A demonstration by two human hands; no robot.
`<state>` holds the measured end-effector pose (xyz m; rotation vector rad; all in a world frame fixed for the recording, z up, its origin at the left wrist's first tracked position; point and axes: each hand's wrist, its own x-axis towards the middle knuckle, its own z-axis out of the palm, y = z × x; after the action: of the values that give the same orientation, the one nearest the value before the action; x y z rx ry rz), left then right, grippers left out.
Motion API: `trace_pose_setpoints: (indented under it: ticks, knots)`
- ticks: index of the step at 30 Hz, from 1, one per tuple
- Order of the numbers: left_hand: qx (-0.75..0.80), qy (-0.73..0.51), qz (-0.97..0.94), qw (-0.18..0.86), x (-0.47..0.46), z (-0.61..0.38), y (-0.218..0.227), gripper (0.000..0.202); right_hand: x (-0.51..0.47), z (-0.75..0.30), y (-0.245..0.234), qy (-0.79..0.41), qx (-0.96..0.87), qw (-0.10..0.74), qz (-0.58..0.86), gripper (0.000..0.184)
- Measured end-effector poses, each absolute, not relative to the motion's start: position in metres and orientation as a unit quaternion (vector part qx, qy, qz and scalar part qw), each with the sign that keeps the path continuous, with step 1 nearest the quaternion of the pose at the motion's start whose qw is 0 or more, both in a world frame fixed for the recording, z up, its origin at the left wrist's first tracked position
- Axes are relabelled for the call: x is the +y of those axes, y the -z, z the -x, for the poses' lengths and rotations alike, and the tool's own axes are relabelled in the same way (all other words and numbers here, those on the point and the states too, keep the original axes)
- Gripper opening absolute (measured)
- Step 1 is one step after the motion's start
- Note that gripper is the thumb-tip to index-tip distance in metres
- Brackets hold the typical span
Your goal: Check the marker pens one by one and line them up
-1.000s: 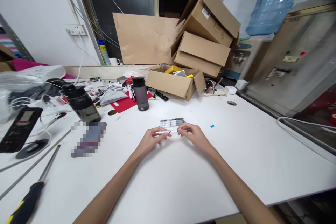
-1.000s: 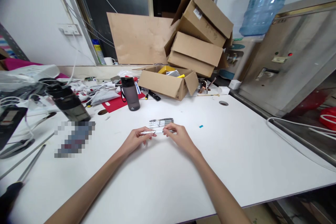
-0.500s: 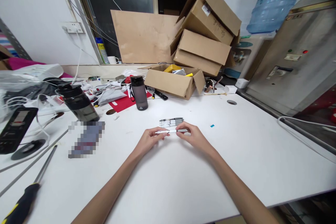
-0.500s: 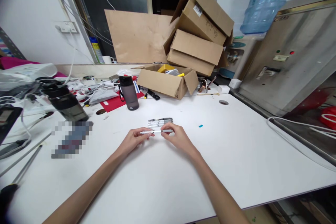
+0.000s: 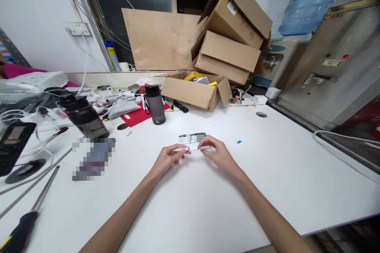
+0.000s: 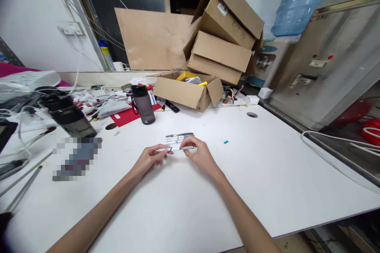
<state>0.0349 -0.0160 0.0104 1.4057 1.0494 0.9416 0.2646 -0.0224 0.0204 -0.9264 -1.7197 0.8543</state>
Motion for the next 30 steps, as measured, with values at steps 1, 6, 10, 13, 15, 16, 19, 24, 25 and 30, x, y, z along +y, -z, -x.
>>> trace_pose_setpoints:
  ticks: [1, 6, 10, 13, 15, 16, 19, 24, 25, 30]
  knots:
    - [0.437, -0.398, -0.591, 0.549, -0.017, -0.036, -0.01, 0.039, -0.022, -0.265, -0.02, -0.349, -0.706, 0.49, 0.373, 0.012]
    - [0.437, -0.392, -0.584, 0.561, -0.018, -0.038, -0.011, 0.037, -0.023, -0.264, -0.019, -0.346, -0.708, 0.482, 0.384, 0.013]
    - [0.445, -0.399, -0.58, 0.553, -0.018, -0.037, -0.013, 0.036, -0.025, -0.265, -0.022, -0.372, -0.682, 0.47, 0.419, 0.013]
    - [0.448, -0.402, -0.578, 0.551, -0.017, -0.036, -0.013, 0.036, -0.025, -0.266, -0.024, -0.39, -0.672, 0.468, 0.421, 0.017]
    - [0.448, -0.403, -0.573, 0.555, -0.016, -0.035, -0.014, 0.037, -0.024, -0.267, -0.024, -0.385, -0.674, 0.475, 0.414, 0.015]
    - [0.447, -0.404, -0.57, 0.558, -0.016, -0.034, -0.014, 0.037, -0.023, -0.268, -0.024, -0.378, -0.677, 0.483, 0.408, 0.013]
    - [0.442, -0.412, -0.555, 0.571, -0.015, -0.032, -0.013, 0.035, -0.021, -0.27, -0.024, -0.363, -0.678, 0.51, 0.385, 0.01]
    - [0.432, -0.421, -0.527, 0.598, -0.013, -0.031, -0.011, 0.035, -0.017, -0.274, -0.025, -0.384, -0.647, 0.541, 0.377, 0.012]
    - [0.431, -0.422, -0.524, 0.602, -0.014, -0.031, -0.011, 0.035, -0.017, -0.274, -0.025, -0.389, -0.639, 0.546, 0.378, 0.013]
    - [0.43, -0.427, -0.51, 0.61, -0.014, -0.032, -0.011, 0.034, -0.014, -0.275, -0.023, -0.375, -0.619, 0.576, 0.379, 0.017]
